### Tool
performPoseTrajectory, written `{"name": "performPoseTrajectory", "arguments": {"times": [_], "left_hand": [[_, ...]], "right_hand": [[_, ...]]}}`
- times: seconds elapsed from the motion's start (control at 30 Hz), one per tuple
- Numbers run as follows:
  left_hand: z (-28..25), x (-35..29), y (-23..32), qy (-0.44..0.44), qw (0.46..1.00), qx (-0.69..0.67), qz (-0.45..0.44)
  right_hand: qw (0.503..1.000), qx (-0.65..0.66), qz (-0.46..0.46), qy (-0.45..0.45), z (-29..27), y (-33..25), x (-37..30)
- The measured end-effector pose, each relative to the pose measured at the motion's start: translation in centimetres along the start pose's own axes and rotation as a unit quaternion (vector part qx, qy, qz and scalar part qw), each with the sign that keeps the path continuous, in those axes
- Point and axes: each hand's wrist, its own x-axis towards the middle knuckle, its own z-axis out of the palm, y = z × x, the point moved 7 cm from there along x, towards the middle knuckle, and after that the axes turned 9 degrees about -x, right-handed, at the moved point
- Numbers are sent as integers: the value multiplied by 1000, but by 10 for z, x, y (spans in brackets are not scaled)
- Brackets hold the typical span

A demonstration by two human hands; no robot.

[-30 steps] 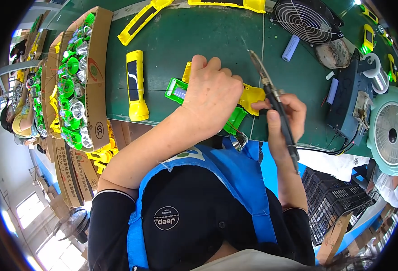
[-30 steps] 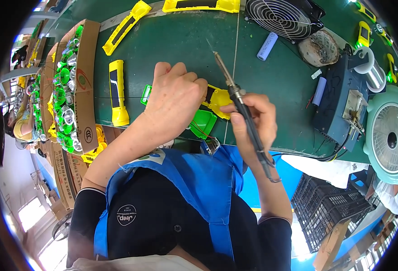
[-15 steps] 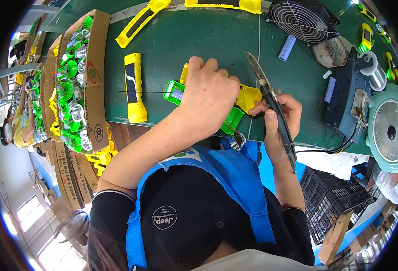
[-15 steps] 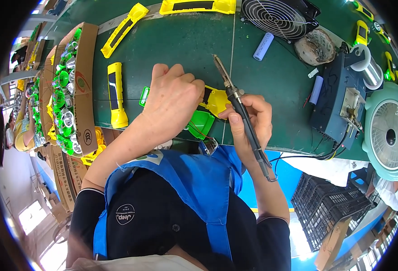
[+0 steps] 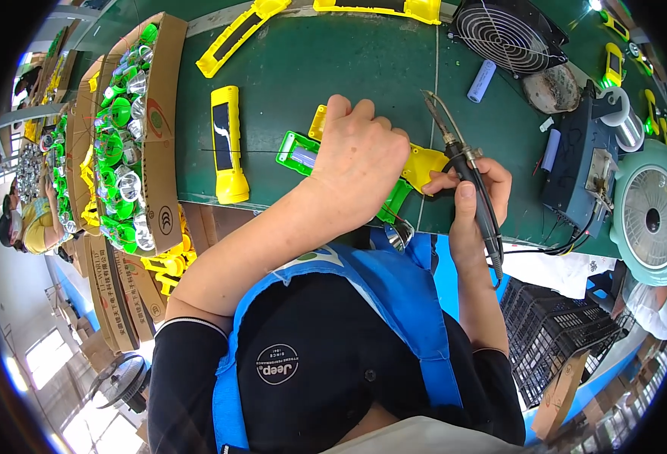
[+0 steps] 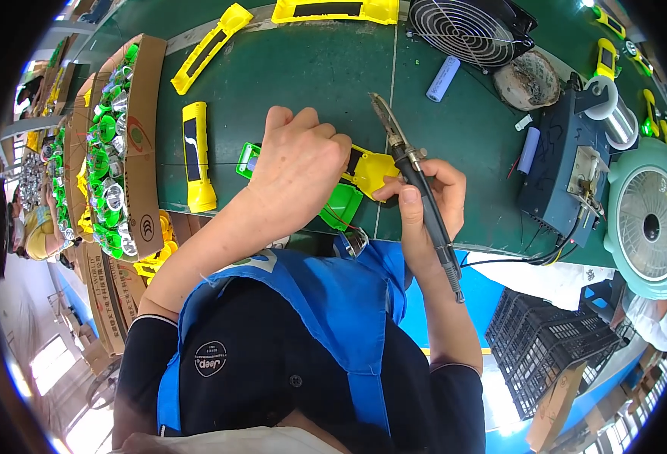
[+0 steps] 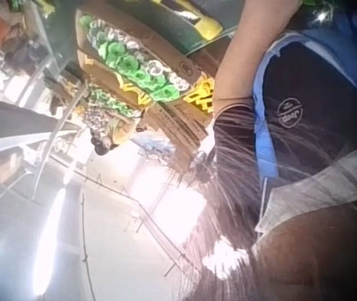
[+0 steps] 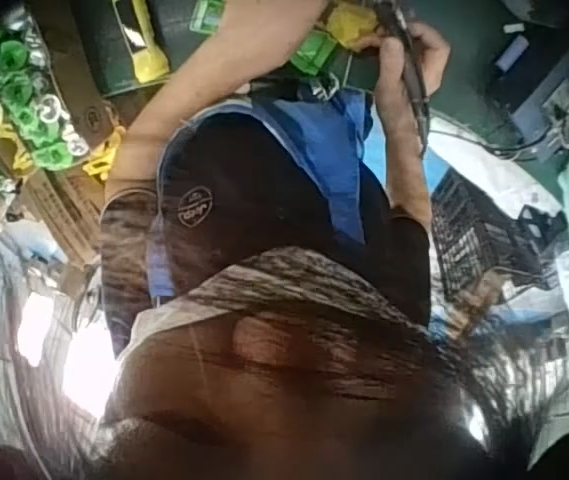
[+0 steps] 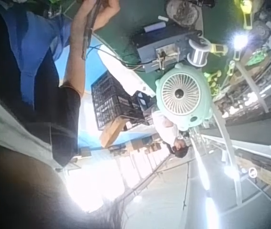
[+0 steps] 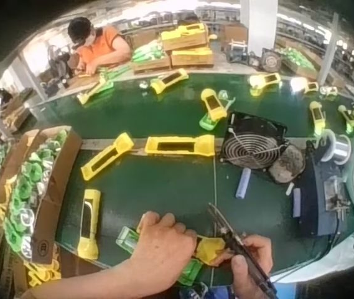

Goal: The person solders wires onto circuit boards with a soldering iron, then assembles the circuit boards, reflectors, and batteries into flashlight casings by hand to build portable flashlights.

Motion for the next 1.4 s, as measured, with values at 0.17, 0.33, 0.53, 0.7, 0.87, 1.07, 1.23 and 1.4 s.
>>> {"name": "performPoseTrajectory", "arguments": {"times": [0.17, 0.33, 0.53, 0.7, 0.87, 1.07, 1.23, 1.4], "left_hand": [[0, -1, -2, 2, 1000, -13, -1], [2, -4, -3, -3, 1000, -10, 3], [4, -6, -7, 3, 1000, -17, 5], [2, -8, -8, -3, 1000, -18, 6], [-45, -43, -20, 134, 977, -162, 43], [-45, -134, -92, 105, 956, -171, -216], [-46, -104, -61, 181, 933, -299, 87], [-26, -93, -53, 128, 936, -290, 152]], "right_hand": [[996, 75, 24, 39, -6, 2, 2], [992, 112, 17, 50, -26, 5, 4], [990, 126, 53, 30, -36, 10, 3], [988, 140, 30, 60, -35, 12, -1], [994, 93, 8, 48, -32, 14, -6], [995, 80, -16, 56, -27, 12, -15], [991, 121, 48, 28, -28, 3, -29], [988, 98, 115, -29, -16, -8, -33]]}}
